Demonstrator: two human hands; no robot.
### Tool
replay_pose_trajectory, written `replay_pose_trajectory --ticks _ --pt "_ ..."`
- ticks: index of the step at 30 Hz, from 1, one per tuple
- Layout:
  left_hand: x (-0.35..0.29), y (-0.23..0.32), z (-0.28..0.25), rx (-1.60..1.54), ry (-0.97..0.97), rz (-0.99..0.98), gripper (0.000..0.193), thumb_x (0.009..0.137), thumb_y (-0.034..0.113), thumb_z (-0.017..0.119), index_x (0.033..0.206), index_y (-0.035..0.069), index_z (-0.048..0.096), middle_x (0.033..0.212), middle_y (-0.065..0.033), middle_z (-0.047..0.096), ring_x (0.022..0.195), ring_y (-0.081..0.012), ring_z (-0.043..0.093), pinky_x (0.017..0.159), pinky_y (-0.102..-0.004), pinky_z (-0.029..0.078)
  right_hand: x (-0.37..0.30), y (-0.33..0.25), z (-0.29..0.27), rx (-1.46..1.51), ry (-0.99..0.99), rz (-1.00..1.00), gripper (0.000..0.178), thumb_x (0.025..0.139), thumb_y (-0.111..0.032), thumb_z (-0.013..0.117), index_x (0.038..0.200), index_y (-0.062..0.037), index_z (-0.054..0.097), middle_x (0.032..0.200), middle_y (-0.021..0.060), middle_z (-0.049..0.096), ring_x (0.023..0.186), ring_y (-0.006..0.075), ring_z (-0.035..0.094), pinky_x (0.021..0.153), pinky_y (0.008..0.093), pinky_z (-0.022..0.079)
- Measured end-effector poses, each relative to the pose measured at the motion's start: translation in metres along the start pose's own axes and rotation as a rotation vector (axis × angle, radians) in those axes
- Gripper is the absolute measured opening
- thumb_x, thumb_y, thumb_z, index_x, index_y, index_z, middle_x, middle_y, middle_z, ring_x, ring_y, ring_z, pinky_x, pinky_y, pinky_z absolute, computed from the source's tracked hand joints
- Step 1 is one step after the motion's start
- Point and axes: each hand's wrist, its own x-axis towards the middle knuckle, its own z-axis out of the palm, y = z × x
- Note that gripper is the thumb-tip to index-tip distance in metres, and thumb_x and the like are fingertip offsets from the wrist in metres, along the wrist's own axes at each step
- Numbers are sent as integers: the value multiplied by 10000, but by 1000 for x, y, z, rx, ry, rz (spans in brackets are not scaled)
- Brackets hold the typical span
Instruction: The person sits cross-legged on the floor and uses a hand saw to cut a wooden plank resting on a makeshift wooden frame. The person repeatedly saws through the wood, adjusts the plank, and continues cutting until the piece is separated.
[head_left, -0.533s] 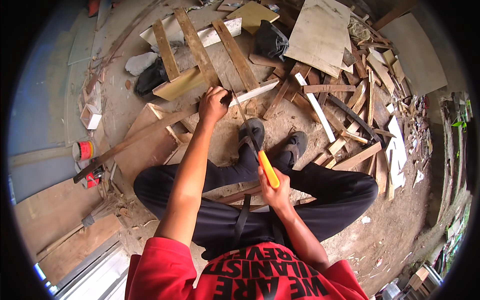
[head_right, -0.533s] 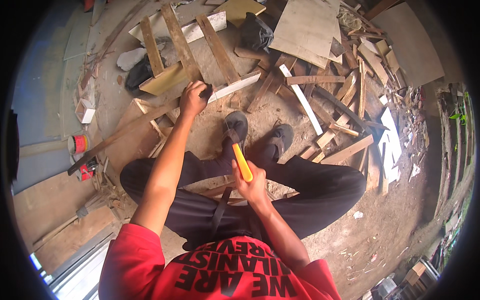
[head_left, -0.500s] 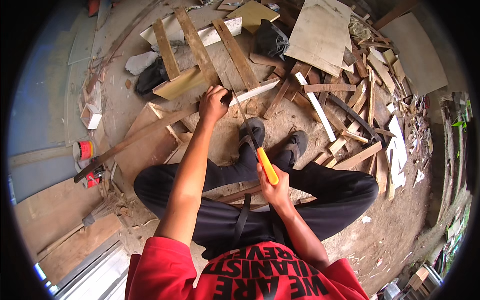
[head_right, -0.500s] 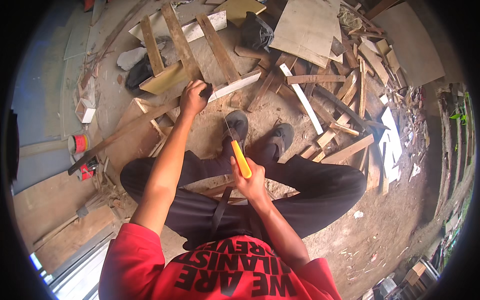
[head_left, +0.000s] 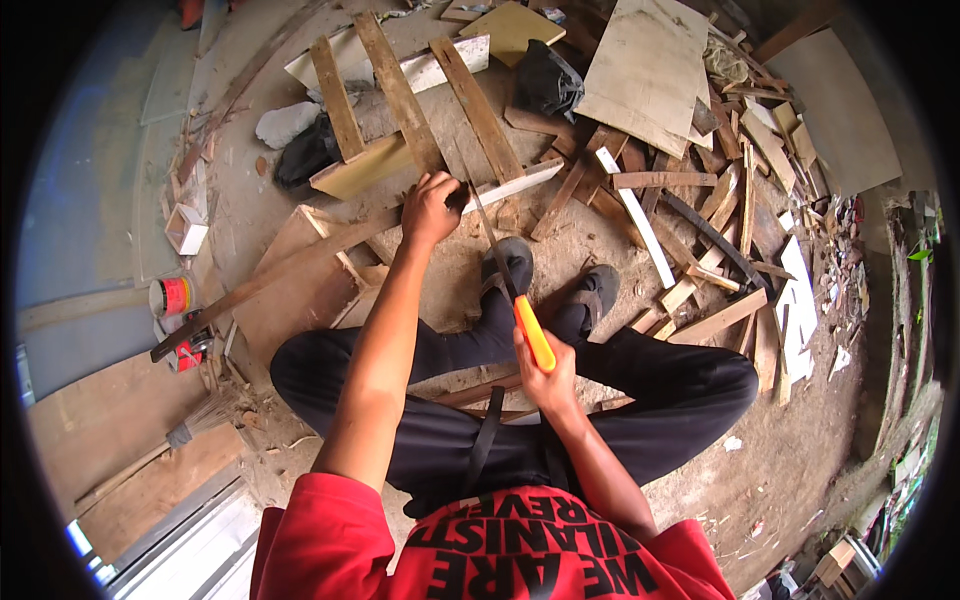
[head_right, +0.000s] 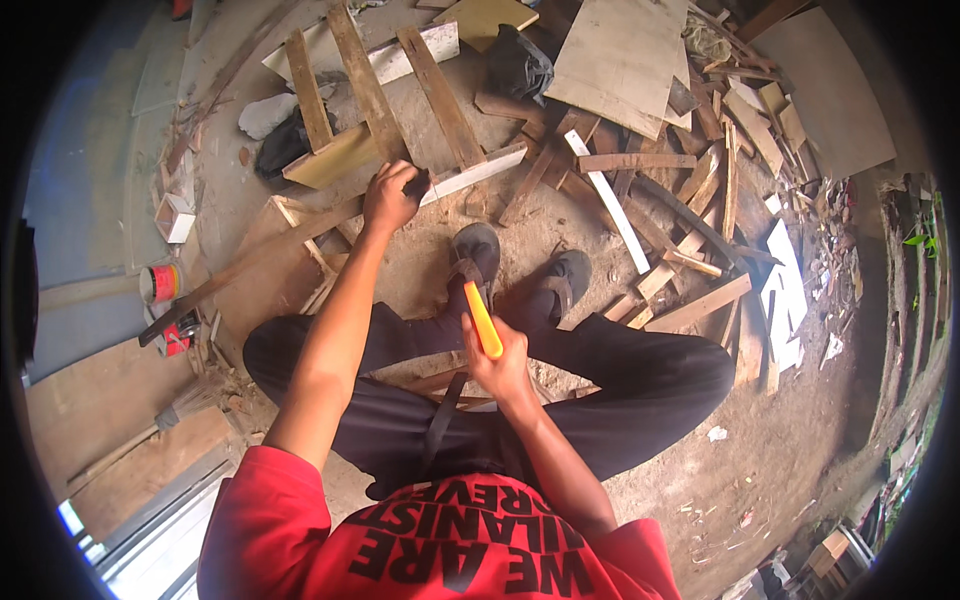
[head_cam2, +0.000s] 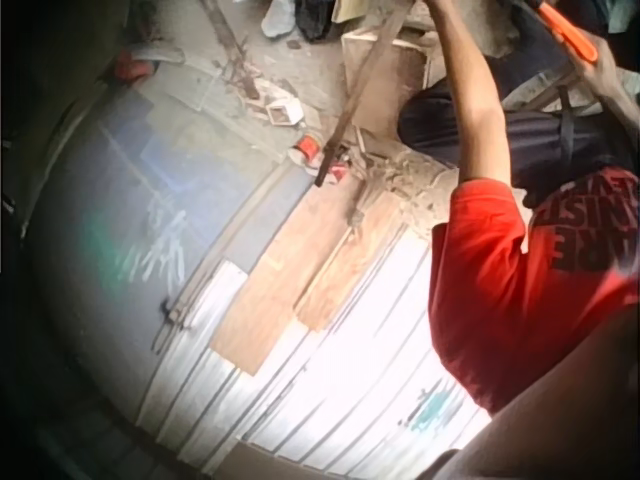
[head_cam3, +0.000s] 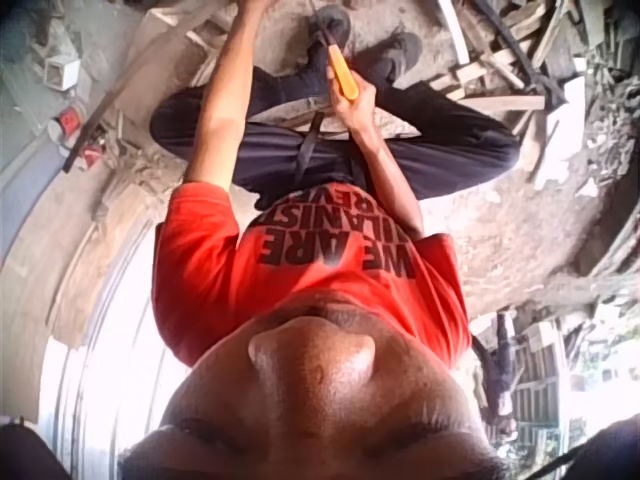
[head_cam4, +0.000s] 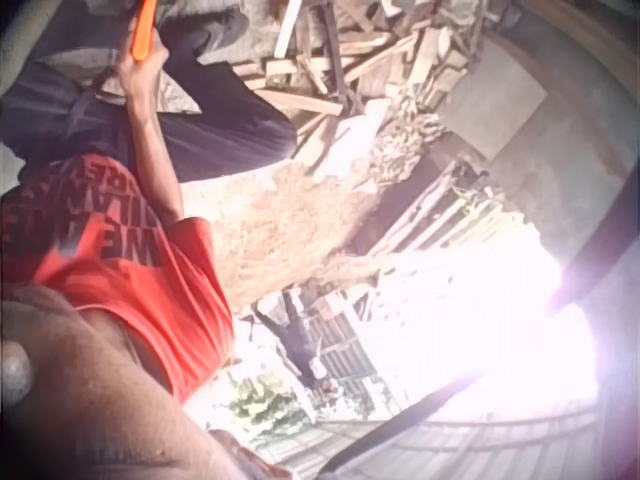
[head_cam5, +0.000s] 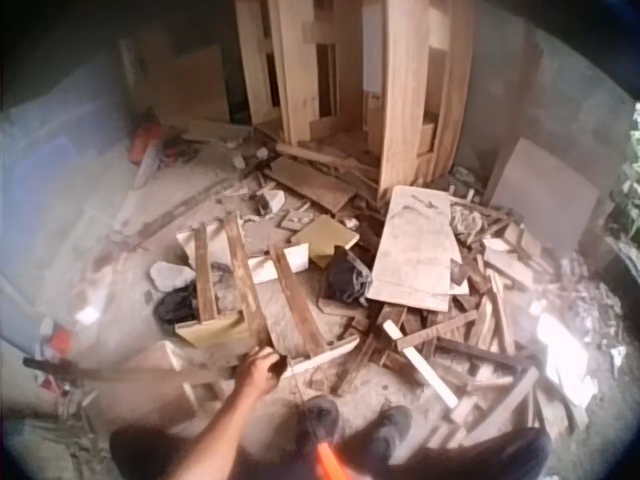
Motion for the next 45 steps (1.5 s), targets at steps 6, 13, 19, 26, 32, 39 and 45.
replay_pose_trajectory --ticks 6,13,19,26,32,39,45 --pt "-5 2 0 -10 -34 -52 181 820 225 766 895 89 672 971 -35 643 985 -294 600 843 -419 487 -40 3 -25 -88 7 -39 225 949 -127 689 790 14 617 565 59 542 522 79 525 489 297 422" --pt "-1 0 -1 16 -69 -97 317 818 172 749 1102 69 652 1113 -89 650 1105 -311 600 948 -428 486 -4 6 -8 -6 -49 15 204 958 -122 672 817 18 624 584 36 534 548 59 475 498 277 407" --pt "-5 -2 2 -65 -103 -157 371 805 103 732 1161 65 637 1193 -106 627 1148 -319 607 990 -411 492 -46 10 -32 -104 -55 5 128 934 -90 670 863 15 653 599 114 586 522 145 594 506 308 447" --pt "-2 2 -5 -81 -127 -86 358 799 142 774 1122 75 636 1129 -105 630 1090 -343 612 939 -429 503 -24 6 -25 -52 81 -29 292 960 -189 706 776 19 616 537 49 499 491 75 435 459 293 365" --pt "0 -1 -2 -41 -94 -104 366 801 169 783 1115 84 616 1101 -113 626 1087 -340 601 952 -428 486 -7 -3 -12 -75 72 -40 298 966 -185 698 772 21 604 544 36 474 521 70 393 467 296 356" --pt "0 -1 1 -11 -116 -84 388 819 195 778 1131 49 600 1152 -115 598 1120 -329 585 968 -420 478 -8 1 -12 -107 74 -88 285 963 -176 699 777 15 601 546 42 468 511 76 389 471 293 359" --pt "-1 -5 1 35 -163 -119 430 837 231 772 1183 44 597 1181 -107 589 1161 -312 570 983 -422 471 -11 4 -10 -111 38 -71 274 961 -167 701 783 16 600 547 34 465 518 74 381 473 286 357"
